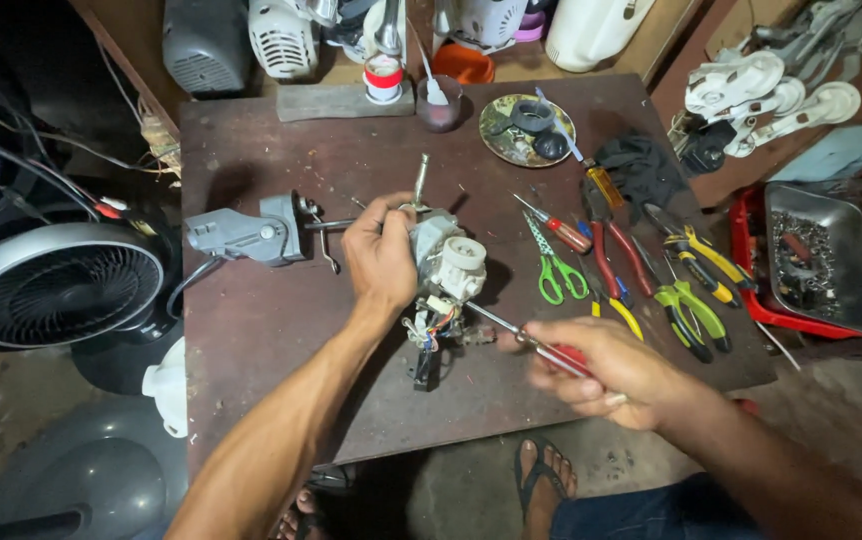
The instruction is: The person disassembles a small electrical motor or switch assembly on a workbench. They use a screwdriver to remove screws, separate housing parts, and manipulate internal wires and components. The person then reassembles the unit, tightening screws and adjusting parts.
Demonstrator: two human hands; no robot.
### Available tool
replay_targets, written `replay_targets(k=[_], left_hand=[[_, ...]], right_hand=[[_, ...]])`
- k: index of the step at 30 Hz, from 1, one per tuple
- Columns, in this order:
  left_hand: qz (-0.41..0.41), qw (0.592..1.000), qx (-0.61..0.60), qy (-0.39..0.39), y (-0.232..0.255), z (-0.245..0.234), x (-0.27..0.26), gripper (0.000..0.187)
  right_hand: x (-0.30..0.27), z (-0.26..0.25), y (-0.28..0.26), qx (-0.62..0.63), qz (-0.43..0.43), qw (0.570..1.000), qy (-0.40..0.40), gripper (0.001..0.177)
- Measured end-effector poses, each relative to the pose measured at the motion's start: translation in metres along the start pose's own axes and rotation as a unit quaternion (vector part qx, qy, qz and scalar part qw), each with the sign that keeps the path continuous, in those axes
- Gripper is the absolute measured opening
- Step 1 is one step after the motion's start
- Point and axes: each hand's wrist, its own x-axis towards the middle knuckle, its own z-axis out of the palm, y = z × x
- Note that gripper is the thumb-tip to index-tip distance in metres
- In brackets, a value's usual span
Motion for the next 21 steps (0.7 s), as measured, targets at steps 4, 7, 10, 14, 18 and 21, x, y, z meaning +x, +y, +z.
replay_targets(k=[4,7,10,14,18,21], left_hand=[[0.003,1.000,0.011,0.014,0.004,0.003,-0.002,0.027],[0.020,1.000,0.011,0.021,-0.002,0.003,-0.001,0.028],[0.029,0.999,0.013,0.021,-0.002,0.005,-0.005,0.026],[0.027,0.999,0.013,0.023,-0.001,0.006,-0.004,0.027],[0.030,0.999,0.006,0.012,-0.006,0.001,-0.002,0.027],[0.019,1.000,-0.002,0.013,-0.007,0.002,0.000,0.027]], right_hand=[[0.025,-0.025,0.031,-0.135,-0.098,0.986,0.019,0.037],[0.024,-0.030,0.037,-0.546,-0.413,0.723,0.092,0.027],[0.026,-0.029,0.046,-0.734,-0.548,0.338,0.217,0.030],[0.022,-0.026,0.043,-0.680,-0.574,0.397,0.224,0.028],[0.002,-0.011,0.027,-0.323,-0.340,0.875,0.119,0.046],[0.004,-0.005,0.012,-0.087,-0.115,0.987,0.073,0.049]])
